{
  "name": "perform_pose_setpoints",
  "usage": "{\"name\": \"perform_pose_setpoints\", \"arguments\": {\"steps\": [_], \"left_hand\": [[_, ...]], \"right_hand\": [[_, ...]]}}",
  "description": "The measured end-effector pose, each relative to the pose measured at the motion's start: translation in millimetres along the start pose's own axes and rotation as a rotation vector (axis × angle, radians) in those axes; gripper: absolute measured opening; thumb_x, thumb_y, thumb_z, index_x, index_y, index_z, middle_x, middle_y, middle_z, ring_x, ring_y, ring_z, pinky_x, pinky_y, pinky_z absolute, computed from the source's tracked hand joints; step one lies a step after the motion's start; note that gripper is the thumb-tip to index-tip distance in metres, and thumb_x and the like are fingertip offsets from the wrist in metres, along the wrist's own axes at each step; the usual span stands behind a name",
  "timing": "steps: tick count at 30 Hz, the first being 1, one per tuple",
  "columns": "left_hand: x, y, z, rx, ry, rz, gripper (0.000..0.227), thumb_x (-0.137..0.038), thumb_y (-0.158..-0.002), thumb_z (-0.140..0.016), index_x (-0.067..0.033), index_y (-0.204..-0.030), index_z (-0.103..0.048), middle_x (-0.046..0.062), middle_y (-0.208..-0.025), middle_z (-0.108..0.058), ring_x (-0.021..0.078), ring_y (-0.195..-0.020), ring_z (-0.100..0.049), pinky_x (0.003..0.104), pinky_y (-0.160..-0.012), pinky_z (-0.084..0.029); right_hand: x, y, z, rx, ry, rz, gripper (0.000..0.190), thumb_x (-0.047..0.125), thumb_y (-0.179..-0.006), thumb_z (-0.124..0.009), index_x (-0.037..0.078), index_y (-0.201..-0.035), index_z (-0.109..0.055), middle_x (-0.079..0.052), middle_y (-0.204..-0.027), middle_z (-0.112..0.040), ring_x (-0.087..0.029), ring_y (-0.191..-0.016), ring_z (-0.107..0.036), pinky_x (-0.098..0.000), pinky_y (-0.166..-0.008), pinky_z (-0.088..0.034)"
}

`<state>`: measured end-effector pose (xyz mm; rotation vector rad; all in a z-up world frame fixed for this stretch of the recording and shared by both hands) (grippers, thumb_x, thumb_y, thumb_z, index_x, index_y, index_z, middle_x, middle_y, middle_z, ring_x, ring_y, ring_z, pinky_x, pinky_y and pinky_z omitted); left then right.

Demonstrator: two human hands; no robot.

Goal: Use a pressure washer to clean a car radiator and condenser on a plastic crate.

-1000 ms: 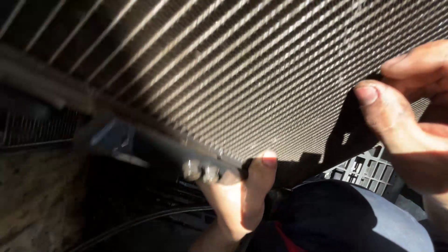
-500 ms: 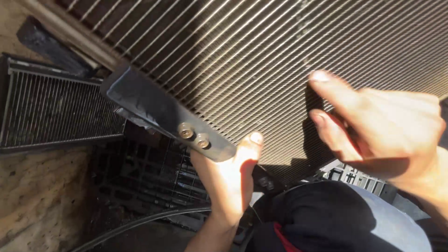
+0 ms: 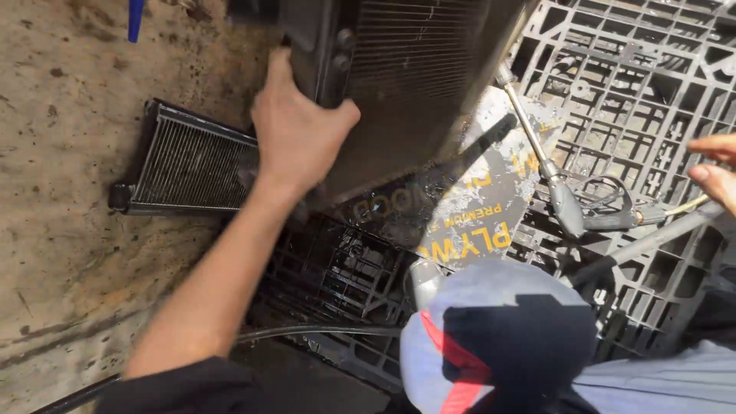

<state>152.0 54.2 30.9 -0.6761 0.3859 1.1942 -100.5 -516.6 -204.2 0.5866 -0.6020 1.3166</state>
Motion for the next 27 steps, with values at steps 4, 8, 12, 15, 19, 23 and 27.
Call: {"name": "perform_pose_setpoints", "arguments": {"steps": [4,8,12,15,19,23,27], "left_hand": [[-14,-48,4,0.138,-0.185,-0.310,0.059,-0.022,-0.075,-0.085,0.0041,-0.119,-0.057,0.022,-0.086,-0.071,0.0472,-0.084,-0.067,0.055,-0.077,-0.054],[-23,-76,-18,0.442,-0.491,-0.322,0.035,-0.028,-0.077,-0.086,-0.0001,-0.092,-0.069,0.022,-0.082,-0.069,0.0432,-0.079,-0.069,0.052,-0.073,-0.057],[-21,-79,-43,0.507,-0.513,-0.277,0.031,-0.023,-0.075,-0.083,-0.0003,-0.092,-0.072,0.022,-0.084,-0.071,0.0419,-0.081,-0.070,0.052,-0.072,-0.057],[8,-73,-63,0.453,-0.554,-0.230,0.037,-0.027,-0.076,-0.085,0.0006,-0.096,-0.072,0.025,-0.097,-0.071,0.0462,-0.088,-0.069,0.052,-0.075,-0.058],[27,-60,-76,0.483,-0.525,0.062,0.078,-0.031,-0.078,-0.083,0.0053,-0.137,-0.049,0.025,-0.102,-0.071,0.0451,-0.096,-0.070,0.053,-0.081,-0.058],[43,-43,-90,0.432,-0.504,0.189,0.071,-0.037,-0.079,-0.084,0.0095,-0.121,-0.052,0.027,-0.102,-0.069,0.0425,-0.094,-0.071,0.051,-0.079,-0.060],[33,-36,-85,0.483,-0.485,0.358,0.065,-0.034,-0.079,-0.080,0.0079,-0.120,-0.050,0.024,-0.097,-0.071,0.0398,-0.090,-0.073,0.048,-0.075,-0.061]], "right_hand": [[84,-11,17,-0.025,0.122,0.238,0.028,0.016,-0.112,-0.065,0.000,-0.134,-0.060,-0.015,-0.106,-0.063,-0.023,-0.102,-0.063,-0.0328,-0.096,-0.055],[171,-21,29,0.019,0.032,0.056,0.047,0.017,-0.099,-0.067,0.000,-0.143,-0.059,-0.018,-0.107,-0.066,-0.024,-0.090,-0.067,-0.0356,-0.076,-0.055],[239,-33,20,0.334,0.398,-0.049,0.071,0.029,-0.095,-0.068,0.014,-0.161,-0.047,-0.010,-0.100,-0.077,-0.024,-0.063,-0.072,-0.0364,-0.059,-0.062],[312,-63,-2,0.731,0.701,0.017,0.086,0.045,-0.098,-0.058,0.024,-0.170,-0.016,-0.010,-0.081,-0.077,-0.028,-0.076,-0.075,-0.0384,-0.069,-0.062],[297,-106,-97,0.744,0.477,0.165,0.096,0.043,-0.094,-0.054,0.021,-0.164,0.008,-0.020,-0.070,-0.071,-0.039,-0.068,-0.071,-0.0491,-0.066,-0.060],[303,-139,-178,0.534,-0.148,0.070,0.100,0.020,-0.091,-0.060,0.015,-0.164,0.009,-0.019,-0.085,-0.075,-0.036,-0.071,-0.074,-0.0455,-0.078,-0.061],[300,-152,-240,0.379,-0.459,-0.011,0.103,0.007,-0.085,-0.061,0.015,-0.165,0.004,-0.018,-0.089,-0.078,-0.030,-0.078,-0.077,-0.0442,-0.086,-0.061]]}}
Point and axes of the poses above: each hand's wrist, its own y-axis away from the middle knuckle, its own z-axis out of the back of the hand, x = y × z, the point moved 1 cm from there along -y, towards the middle knuckle
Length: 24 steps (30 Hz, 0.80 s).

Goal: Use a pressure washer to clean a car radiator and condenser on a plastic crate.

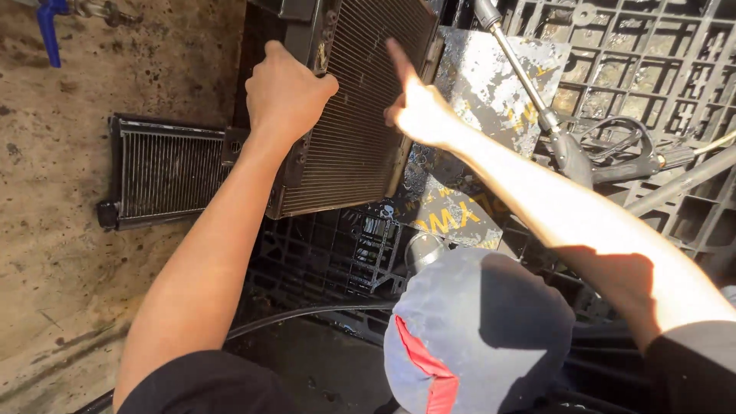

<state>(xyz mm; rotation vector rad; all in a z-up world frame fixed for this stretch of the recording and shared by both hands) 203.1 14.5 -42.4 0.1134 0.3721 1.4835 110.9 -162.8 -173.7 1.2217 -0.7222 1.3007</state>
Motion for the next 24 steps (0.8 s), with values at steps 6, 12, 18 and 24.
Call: {"name": "perform_pose_setpoints", "arguments": {"steps": [6,12,18,24], "left_hand": [[-2,4,2,0.005,0.022,-0.008,0.066,-0.036,-0.080,-0.081,0.0080,-0.119,-0.050,0.022,-0.089,-0.072,0.0391,-0.086,-0.074,0.048,-0.070,-0.062],[-7,8,7,0.029,0.060,0.010,0.074,-0.042,-0.082,-0.081,0.0104,-0.122,-0.047,0.022,-0.088,-0.072,0.0369,-0.084,-0.075,0.045,-0.070,-0.062],[-2,5,2,-0.006,0.040,-0.019,0.079,-0.042,-0.083,-0.083,0.0125,-0.125,-0.044,0.025,-0.092,-0.072,0.0385,-0.085,-0.074,0.047,-0.072,-0.061],[0,6,7,0.010,0.057,-0.103,0.067,-0.028,-0.081,-0.081,0.0135,-0.119,-0.047,0.029,-0.095,-0.068,0.0436,-0.089,-0.072,0.050,-0.075,-0.061]], "right_hand": [[6,-5,-17,-0.081,-0.087,0.054,0.099,0.002,-0.088,-0.061,0.013,-0.167,-0.003,-0.014,-0.075,-0.074,-0.026,-0.066,-0.074,-0.0396,-0.072,-0.060],[5,-3,-17,-0.050,0.016,0.071,0.098,0.001,-0.087,-0.059,0.013,-0.167,-0.003,-0.014,-0.071,-0.073,-0.025,-0.060,-0.072,-0.0375,-0.067,-0.061],[15,16,-15,0.015,0.091,0.062,0.095,0.005,-0.086,-0.058,0.012,-0.166,-0.008,-0.015,-0.081,-0.076,-0.027,-0.068,-0.075,-0.0395,-0.078,-0.063],[-17,16,32,-0.156,-0.063,0.005,0.038,0.011,-0.095,-0.060,0.001,-0.131,-0.062,-0.011,-0.097,-0.075,-0.017,-0.090,-0.071,-0.0339,-0.082,-0.059]]}}
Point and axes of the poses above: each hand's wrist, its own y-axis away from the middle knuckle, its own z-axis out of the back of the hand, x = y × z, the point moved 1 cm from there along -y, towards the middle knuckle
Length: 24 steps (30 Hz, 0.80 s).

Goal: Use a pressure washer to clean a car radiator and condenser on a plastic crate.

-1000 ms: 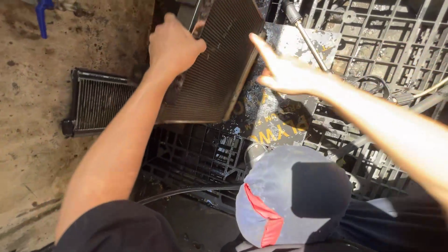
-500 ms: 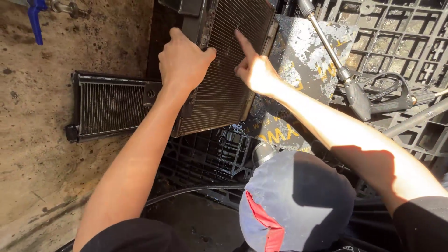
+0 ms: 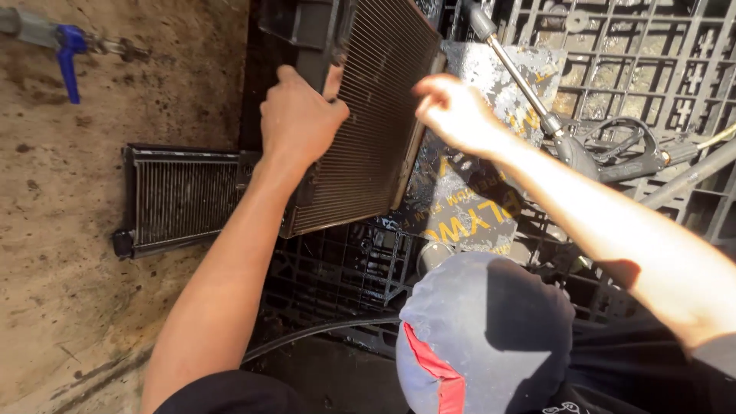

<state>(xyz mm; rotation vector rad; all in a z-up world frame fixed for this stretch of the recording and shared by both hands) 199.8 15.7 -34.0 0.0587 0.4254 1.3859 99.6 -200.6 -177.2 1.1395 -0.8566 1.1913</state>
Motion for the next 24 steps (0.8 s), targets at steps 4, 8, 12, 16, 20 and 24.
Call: {"name": "perform_pose_setpoints", "arguments": {"steps": [4,8,12,16,20,24], "left_hand": [[-20,15,18,0.048,-0.074,-0.128,0.062,-0.026,-0.077,-0.085,0.0081,-0.114,-0.049,0.027,-0.091,-0.070,0.0473,-0.091,-0.070,0.053,-0.078,-0.058],[-39,15,41,0.108,-0.267,-0.504,0.055,-0.022,-0.074,-0.089,-0.0020,-0.110,-0.052,0.018,-0.101,-0.070,0.0453,-0.092,-0.068,0.054,-0.076,-0.054],[-37,8,45,0.143,-0.486,-0.871,0.058,-0.016,-0.071,-0.090,-0.0063,-0.115,-0.054,0.011,-0.105,-0.068,0.0356,-0.101,-0.065,0.047,-0.088,-0.050],[-7,-1,41,-0.024,-0.498,-1.050,0.066,-0.011,-0.064,-0.089,-0.0063,-0.120,-0.055,0.009,-0.115,-0.067,0.0312,-0.116,-0.061,0.047,-0.110,-0.044],[9,25,37,-0.411,-0.429,-0.789,0.071,-0.004,-0.060,-0.082,-0.0077,-0.127,-0.057,0.015,-0.131,-0.060,0.0361,-0.127,-0.054,0.047,-0.114,-0.041],[65,32,0,-0.153,0.815,0.086,0.049,-0.004,-0.089,-0.060,-0.0107,-0.135,-0.043,0.009,-0.137,-0.056,0.0259,-0.129,-0.056,0.043,-0.107,-0.046]], "right_hand": [[-20,-3,80,-0.322,-0.160,0.238,0.023,0.008,-0.106,-0.068,-0.001,-0.127,-0.063,-0.004,-0.108,-0.069,-0.014,-0.098,-0.067,-0.0284,-0.092,-0.058],[56,26,125,-0.077,-0.025,0.399,0.053,0.024,-0.097,-0.079,0.001,-0.139,-0.057,-0.013,-0.130,-0.063,-0.026,-0.121,-0.064,-0.0397,-0.108,-0.053],[66,48,92,0.357,0.594,0.173,0.100,0.054,-0.080,-0.080,0.005,-0.158,-0.040,-0.017,-0.162,-0.035,-0.040,-0.108,-0.064,-0.0524,-0.095,-0.053],[78,70,32,0.444,0.370,0.109,0.104,0.043,-0.084,-0.073,-0.006,-0.159,-0.021,-0.031,-0.160,-0.029,-0.028,-0.080,-0.075,-0.0460,-0.086,-0.058],[71,74,-17,-0.061,0.363,0.663,0.072,0.017,-0.087,-0.079,-0.014,-0.144,-0.047,-0.024,-0.098,-0.067,-0.034,-0.078,-0.069,-0.0401,-0.070,-0.059],[75,74,-47,-0.160,0.286,0.752,0.073,0.018,-0.087,-0.082,-0.016,-0.141,-0.046,-0.025,-0.106,-0.066,-0.035,-0.088,-0.070,-0.0409,-0.080,-0.060]]}}
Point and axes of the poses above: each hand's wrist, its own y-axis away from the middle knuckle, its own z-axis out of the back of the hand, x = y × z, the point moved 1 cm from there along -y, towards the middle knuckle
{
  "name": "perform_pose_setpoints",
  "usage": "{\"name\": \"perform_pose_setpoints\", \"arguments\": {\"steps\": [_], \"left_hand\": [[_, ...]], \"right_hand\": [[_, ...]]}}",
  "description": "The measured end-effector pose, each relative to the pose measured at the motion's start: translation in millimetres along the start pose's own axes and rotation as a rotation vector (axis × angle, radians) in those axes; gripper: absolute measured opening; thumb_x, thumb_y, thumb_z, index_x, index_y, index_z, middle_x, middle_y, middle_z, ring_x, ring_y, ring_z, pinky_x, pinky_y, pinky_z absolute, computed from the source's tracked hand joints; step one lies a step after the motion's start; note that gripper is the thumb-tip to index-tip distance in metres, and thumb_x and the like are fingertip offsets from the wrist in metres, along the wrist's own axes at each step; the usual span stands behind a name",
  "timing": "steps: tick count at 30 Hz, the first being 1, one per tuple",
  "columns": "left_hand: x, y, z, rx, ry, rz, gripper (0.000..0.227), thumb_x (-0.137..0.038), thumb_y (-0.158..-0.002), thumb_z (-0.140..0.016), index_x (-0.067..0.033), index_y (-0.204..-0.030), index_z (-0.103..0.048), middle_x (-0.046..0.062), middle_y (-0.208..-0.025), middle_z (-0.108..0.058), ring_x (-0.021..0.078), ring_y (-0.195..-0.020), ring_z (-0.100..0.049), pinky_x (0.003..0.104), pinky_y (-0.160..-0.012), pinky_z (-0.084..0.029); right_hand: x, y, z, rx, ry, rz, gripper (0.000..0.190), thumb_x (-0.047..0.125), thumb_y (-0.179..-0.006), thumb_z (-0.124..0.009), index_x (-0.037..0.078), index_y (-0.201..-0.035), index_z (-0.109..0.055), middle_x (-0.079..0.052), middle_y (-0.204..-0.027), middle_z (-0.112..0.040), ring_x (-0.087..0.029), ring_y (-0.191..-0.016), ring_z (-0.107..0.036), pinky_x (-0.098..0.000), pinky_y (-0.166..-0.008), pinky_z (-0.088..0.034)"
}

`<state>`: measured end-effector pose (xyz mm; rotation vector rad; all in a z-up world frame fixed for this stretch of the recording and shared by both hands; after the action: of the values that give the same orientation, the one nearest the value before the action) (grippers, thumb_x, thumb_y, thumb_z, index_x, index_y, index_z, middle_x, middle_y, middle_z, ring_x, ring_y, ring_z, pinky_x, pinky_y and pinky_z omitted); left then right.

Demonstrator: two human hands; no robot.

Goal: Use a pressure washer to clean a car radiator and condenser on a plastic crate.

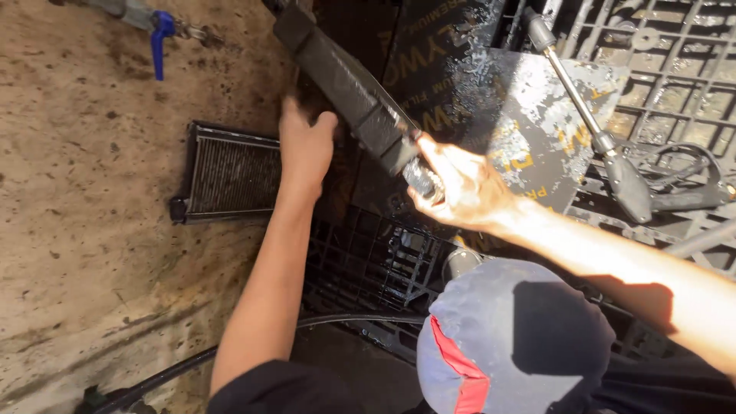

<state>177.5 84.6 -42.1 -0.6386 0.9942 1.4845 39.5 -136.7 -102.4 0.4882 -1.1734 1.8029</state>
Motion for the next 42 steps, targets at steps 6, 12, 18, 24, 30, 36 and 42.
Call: {"name": "perform_pose_setpoints", "arguments": {"steps": [6,12,18,24,30,36,42], "left_hand": [[17,2,27,0.045,0.479,0.373,0.045,-0.025,-0.096,-0.057,0.0119,-0.122,-0.058,0.023,-0.120,-0.064,0.0301,-0.102,-0.066,0.042,-0.072,-0.062],[-26,-9,32,0.189,-0.151,0.287,0.036,-0.028,-0.073,-0.080,0.0030,-0.089,-0.072,0.012,-0.088,-0.077,0.0198,-0.074,-0.074,0.033,-0.062,-0.059],[-38,-42,51,0.191,-0.813,0.290,0.046,-0.024,-0.077,-0.080,0.0102,-0.106,-0.070,0.019,-0.085,-0.074,0.0269,-0.071,-0.072,0.039,-0.065,-0.057],[55,-131,105,0.116,-0.928,-0.207,0.091,-0.022,-0.073,-0.092,0.0084,-0.144,-0.044,0.028,-0.114,-0.066,0.0345,-0.090,-0.068,0.049,-0.065,-0.056],[15,-138,111,0.184,-0.651,0.013,0.044,-0.018,-0.074,-0.081,0.0033,-0.112,-0.073,0.009,-0.087,-0.072,0.0206,-0.077,-0.071,0.043,-0.068,-0.056],[8,-131,106,0.163,-0.704,0.100,0.045,-0.025,-0.073,-0.085,0.0016,-0.107,-0.073,0.013,-0.088,-0.072,0.0247,-0.077,-0.071,0.045,-0.071,-0.056],[34,-132,144,0.162,-0.647,0.099,0.070,-0.052,-0.091,-0.082,-0.0009,-0.134,-0.062,0.017,-0.115,-0.067,0.0290,-0.105,-0.065,0.053,-0.085,-0.047]], "right_hand": [[14,-8,-18,0.301,0.028,0.103,0.081,0.020,-0.070,-0.082,-0.016,-0.134,-0.049,-0.033,-0.120,-0.061,-0.040,-0.095,-0.069,-0.0421,-0.085,-0.060],[24,-21,-30,0.480,-0.038,0.216,0.086,0.027,-0.064,-0.085,-0.010,-0.135,-0.052,-0.033,-0.138,-0.051,-0.046,-0.118,-0.062,-0.0479,-0.097,-0.054],[-4,-13,-10,0.826,0.009,-0.131,0.073,0.029,-0.081,-0.077,0.006,-0.144,-0.050,-0.031,-0.152,-0.041,-0.040,-0.126,-0.057,-0.0439,-0.106,-0.051],[-97,80,18,0.830,0.197,-0.429,0.064,0.040,-0.088,-0.066,0.013,-0.144,-0.051,-0.021,-0.151,-0.041,-0.040,-0.137,-0.044,-0.0461,-0.108,-0.041],[-121,92,36,0.799,0.219,-0.672,0.055,0.041,-0.093,-0.061,0.014,-0.141,-0.057,-0.013,-0.142,-0.056,-0.032,-0.130,-0.058,-0.0428,-0.109,-0.047],[-125,91,30,0.698,0.106,-0.623,0.053,0.036,-0.092,-0.063,0.008,-0.137,-0.060,-0.017,-0.134,-0.063,-0.034,-0.119,-0.065,-0.0420,-0.105,-0.050],[-130,94,21,0.742,0.072,-0.645,0.054,0.037,-0.093,-0.061,0.008,-0.139,-0.059,-0.018,-0.134,-0.064,-0.032,-0.117,-0.067,-0.0421,-0.102,-0.051]]}}
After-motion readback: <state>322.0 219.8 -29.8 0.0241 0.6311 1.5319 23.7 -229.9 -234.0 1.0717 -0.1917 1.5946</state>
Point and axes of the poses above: each hand's wrist, its own y-axis away from the middle knuckle, its own z-axis out of the back of the hand, x = y × z, the point moved 1 cm from there along -y, towards the middle knuckle
